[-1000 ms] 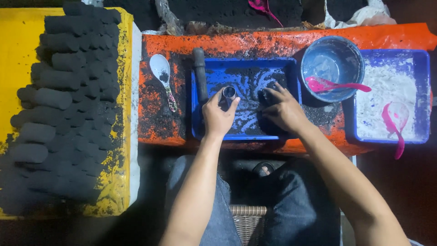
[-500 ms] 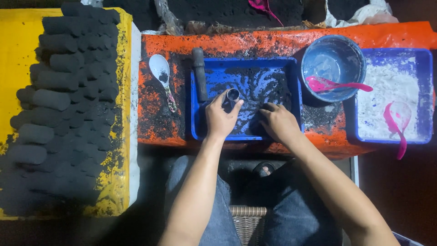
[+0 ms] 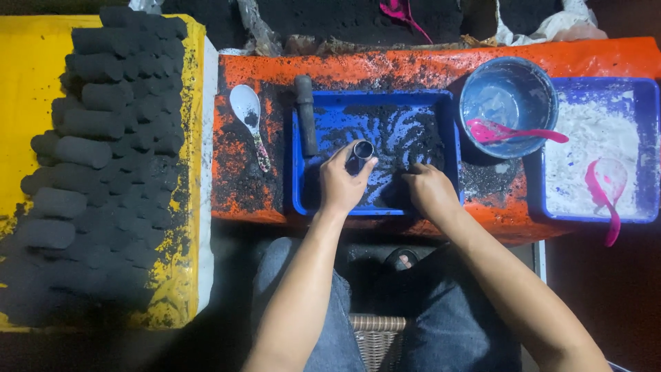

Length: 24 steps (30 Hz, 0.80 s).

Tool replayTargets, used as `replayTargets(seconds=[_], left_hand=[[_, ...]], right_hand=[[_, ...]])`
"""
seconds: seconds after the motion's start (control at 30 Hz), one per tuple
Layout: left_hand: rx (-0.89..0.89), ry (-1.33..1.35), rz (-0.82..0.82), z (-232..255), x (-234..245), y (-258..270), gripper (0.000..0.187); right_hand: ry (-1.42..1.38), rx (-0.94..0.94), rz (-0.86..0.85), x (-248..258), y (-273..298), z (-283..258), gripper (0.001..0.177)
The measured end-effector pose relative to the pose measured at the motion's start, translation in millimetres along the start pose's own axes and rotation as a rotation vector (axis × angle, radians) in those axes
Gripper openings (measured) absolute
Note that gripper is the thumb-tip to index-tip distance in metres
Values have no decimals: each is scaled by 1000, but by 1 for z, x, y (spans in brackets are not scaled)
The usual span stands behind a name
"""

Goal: The person scoops black powder into a cylindrical metal mold placed on a blue tray. They use a metal rod to press the powder into the mold, then eject the formed briquette onto a yellow tray. The person repeats this process, occasionally adding more powder to the mold.

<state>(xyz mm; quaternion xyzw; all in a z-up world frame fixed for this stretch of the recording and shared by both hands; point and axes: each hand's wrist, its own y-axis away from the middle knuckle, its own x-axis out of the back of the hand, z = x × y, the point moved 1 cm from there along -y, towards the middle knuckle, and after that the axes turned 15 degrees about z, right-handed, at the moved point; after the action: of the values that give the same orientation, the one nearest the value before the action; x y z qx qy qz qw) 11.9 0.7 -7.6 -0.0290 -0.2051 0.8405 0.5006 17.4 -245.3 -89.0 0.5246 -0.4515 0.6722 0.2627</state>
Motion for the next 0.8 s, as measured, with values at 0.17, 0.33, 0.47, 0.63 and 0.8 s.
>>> replayTargets(seconds=[0.17, 0.33, 0.47, 0.63, 0.8], left_hand=[[10, 3, -27, -2, -3, 4, 37], [-12, 27, -12, -12, -10, 7, 39], [-19, 36, 9, -9, -12, 6, 39], [-28, 43, 31, -7, -10, 1, 40], [-32, 30, 207, -16, -10, -3, 40]], right_hand=[[17, -71, 29, 6, 0, -7, 18], [-160, -375, -31, 20, -30, 6, 15], [-513, -826, -41, 79, -67, -21, 17], [-737, -958, -5, 88, -79, -27, 23], [-74, -508, -35, 45, -59, -26, 17]])
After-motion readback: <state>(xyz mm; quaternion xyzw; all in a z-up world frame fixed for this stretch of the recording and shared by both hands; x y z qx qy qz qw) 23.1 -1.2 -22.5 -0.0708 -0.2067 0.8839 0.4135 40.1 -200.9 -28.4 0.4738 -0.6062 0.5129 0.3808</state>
